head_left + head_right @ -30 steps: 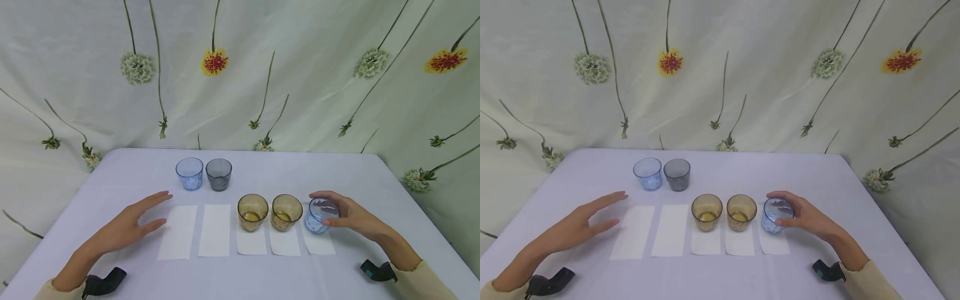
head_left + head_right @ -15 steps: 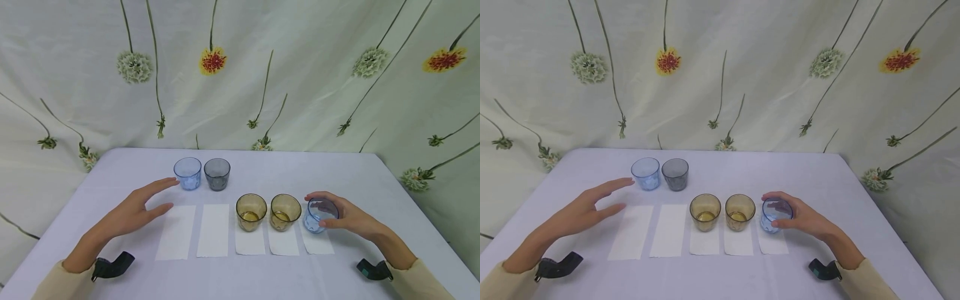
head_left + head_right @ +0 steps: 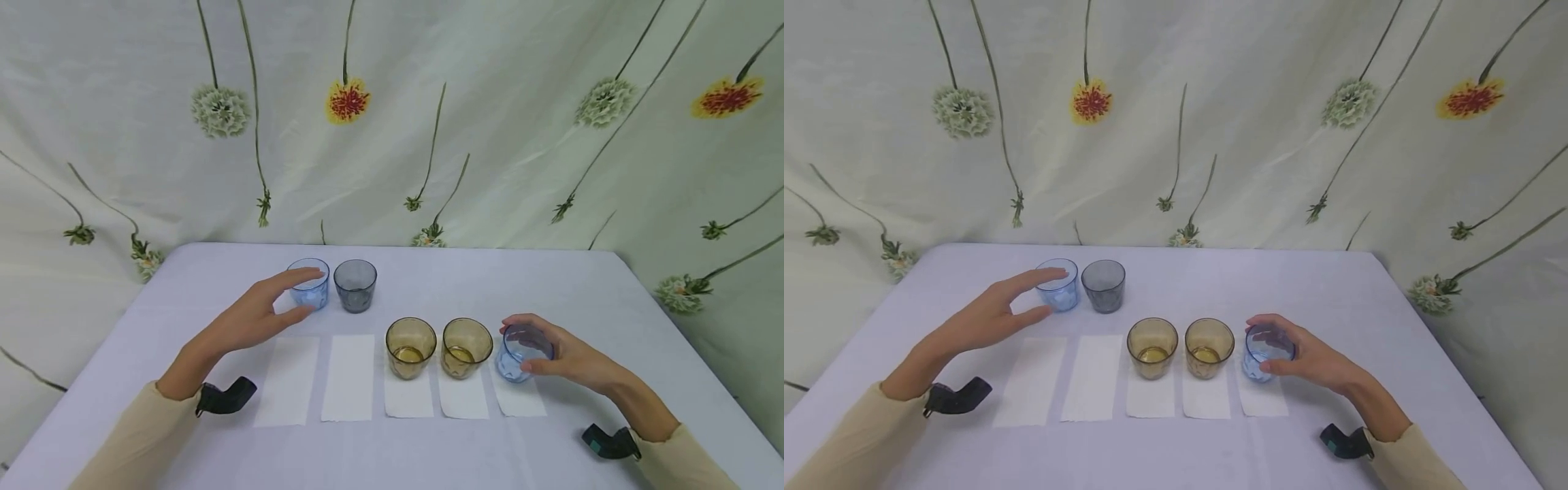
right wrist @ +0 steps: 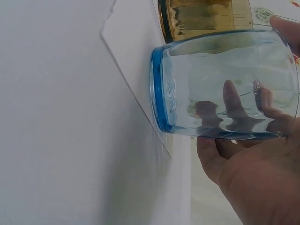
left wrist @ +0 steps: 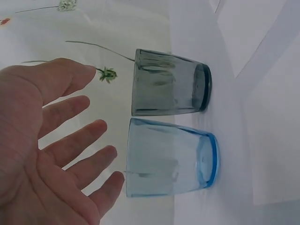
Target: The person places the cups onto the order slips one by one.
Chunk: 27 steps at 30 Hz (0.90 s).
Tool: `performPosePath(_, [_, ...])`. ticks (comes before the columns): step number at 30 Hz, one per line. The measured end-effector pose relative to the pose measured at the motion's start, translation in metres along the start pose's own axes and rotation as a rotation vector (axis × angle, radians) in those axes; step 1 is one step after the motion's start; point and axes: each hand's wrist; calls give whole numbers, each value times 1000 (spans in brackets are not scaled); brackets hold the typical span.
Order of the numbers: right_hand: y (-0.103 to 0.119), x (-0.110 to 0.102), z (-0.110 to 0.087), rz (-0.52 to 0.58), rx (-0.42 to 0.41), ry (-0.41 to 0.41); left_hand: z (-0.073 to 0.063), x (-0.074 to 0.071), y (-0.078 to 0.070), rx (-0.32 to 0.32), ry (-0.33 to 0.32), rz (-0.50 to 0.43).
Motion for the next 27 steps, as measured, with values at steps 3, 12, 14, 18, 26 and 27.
performPosePath(3, [0, -1, 0, -9, -2, -5, 13, 4, -4, -2, 2, -15])
performPosePath(12, [-2, 0, -1, 9, -6, -2, 44, 10, -12, -15, 9, -39])
performPosePath(14, [-2, 0, -1, 6, -15, -2, 50, 10, -13, -21, 5, -48])
performPosePath(18, [0, 0, -1, -1, -17, -8, 62, 11, -15, -40, 8, -63])
performPosePath(26, [0, 2, -1, 9, 15, -8, 80, 19, -16, -65, 44, -85])
performPosePath(27, [0, 2, -1, 15, 10, -6, 81, 20, -16, -66, 49, -85])
Point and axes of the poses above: each hand's wrist, its own z-axis towards the middle knuckle, its own x-axis out of the palm, y = z × x, and after that the axes turned 9 degrees about -x, right-handed
